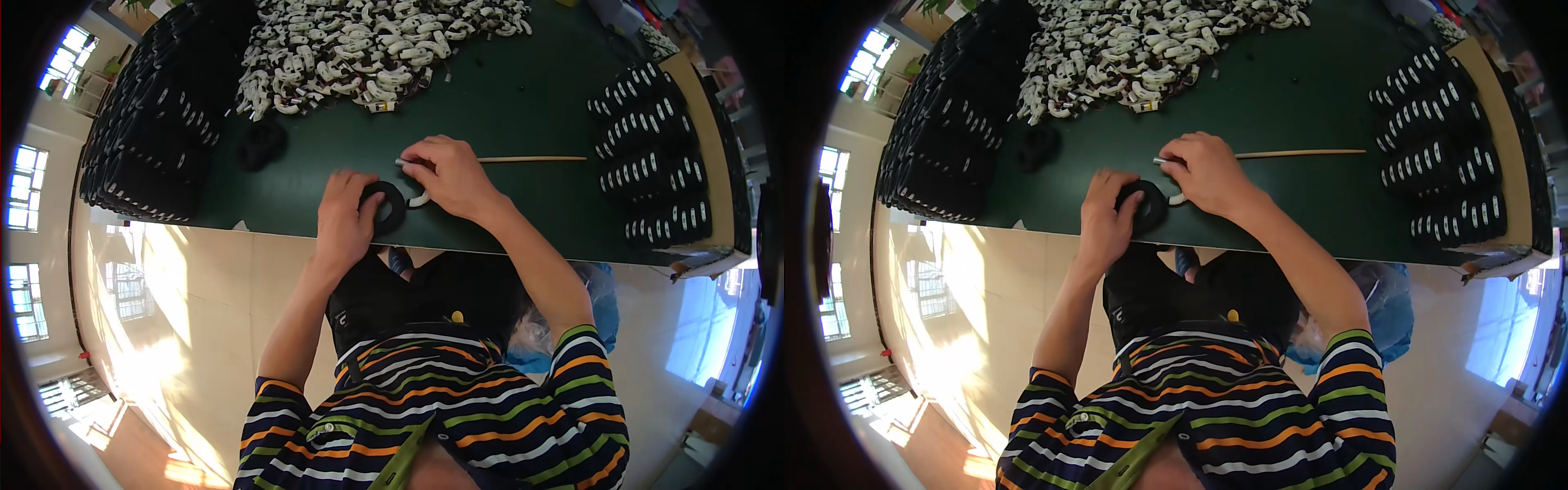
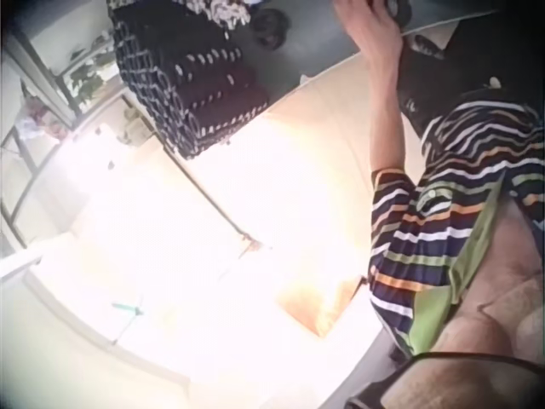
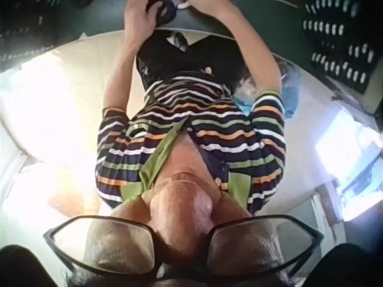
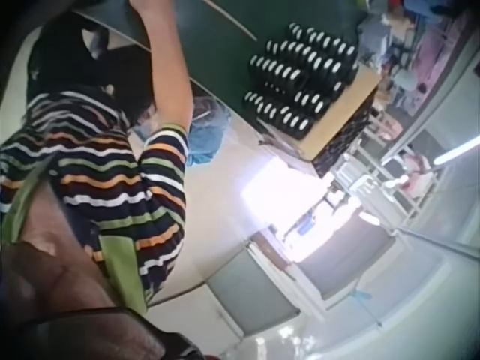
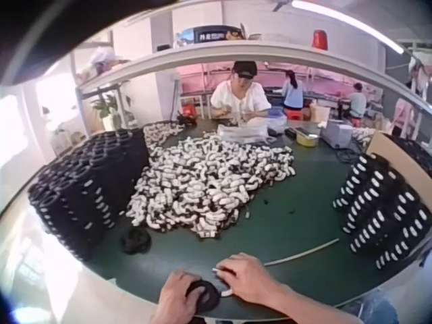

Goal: Assembling white plastic inserts into black rubber rings at a factory workbench.

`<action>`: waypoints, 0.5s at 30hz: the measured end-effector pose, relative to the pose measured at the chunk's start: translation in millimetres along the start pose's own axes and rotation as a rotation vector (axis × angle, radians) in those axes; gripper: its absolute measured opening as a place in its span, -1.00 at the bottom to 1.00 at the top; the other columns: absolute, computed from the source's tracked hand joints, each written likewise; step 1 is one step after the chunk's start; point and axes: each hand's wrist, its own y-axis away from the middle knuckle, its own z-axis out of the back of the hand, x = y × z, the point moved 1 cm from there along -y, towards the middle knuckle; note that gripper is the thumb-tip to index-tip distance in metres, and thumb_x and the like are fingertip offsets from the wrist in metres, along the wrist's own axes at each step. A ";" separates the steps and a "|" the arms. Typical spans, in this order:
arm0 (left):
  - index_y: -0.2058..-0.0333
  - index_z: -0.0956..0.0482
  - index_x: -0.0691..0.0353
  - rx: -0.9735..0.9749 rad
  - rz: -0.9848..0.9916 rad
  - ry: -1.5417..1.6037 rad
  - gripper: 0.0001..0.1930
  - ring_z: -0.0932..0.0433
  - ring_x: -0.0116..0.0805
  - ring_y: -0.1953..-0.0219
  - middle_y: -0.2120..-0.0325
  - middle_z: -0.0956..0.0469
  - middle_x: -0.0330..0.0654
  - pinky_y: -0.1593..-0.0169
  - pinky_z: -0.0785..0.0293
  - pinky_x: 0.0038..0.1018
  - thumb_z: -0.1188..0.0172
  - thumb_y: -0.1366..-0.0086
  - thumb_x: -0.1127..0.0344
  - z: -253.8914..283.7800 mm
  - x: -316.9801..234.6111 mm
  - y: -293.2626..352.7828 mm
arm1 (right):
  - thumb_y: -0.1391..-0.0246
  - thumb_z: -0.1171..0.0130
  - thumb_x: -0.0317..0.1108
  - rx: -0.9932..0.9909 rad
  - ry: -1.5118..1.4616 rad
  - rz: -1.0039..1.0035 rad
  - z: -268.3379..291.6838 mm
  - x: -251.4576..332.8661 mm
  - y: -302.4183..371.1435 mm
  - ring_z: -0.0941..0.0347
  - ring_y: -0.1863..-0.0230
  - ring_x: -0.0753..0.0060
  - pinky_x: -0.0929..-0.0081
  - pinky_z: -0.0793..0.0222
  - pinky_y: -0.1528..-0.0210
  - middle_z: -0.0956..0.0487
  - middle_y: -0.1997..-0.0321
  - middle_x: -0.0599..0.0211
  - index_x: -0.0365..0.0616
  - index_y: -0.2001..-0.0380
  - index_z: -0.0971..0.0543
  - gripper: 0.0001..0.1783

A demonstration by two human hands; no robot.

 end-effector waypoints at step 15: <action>0.05 -0.56 0.33 -0.066 0.085 0.168 -0.76 -0.68 -0.09 0.21 0.24 -0.66 0.03 0.08 -0.56 -0.31 -0.28 -0.31 0.52 -7.4 -6.8 8.9 | -0.20 -0.30 -0.29 0.074 -0.028 0.074 7.5 18.0 41.2 -0.52 0.13 0.11 0.16 -0.32 0.00 -0.69 0.29 0.23 -0.20 0.26 -0.71 -0.81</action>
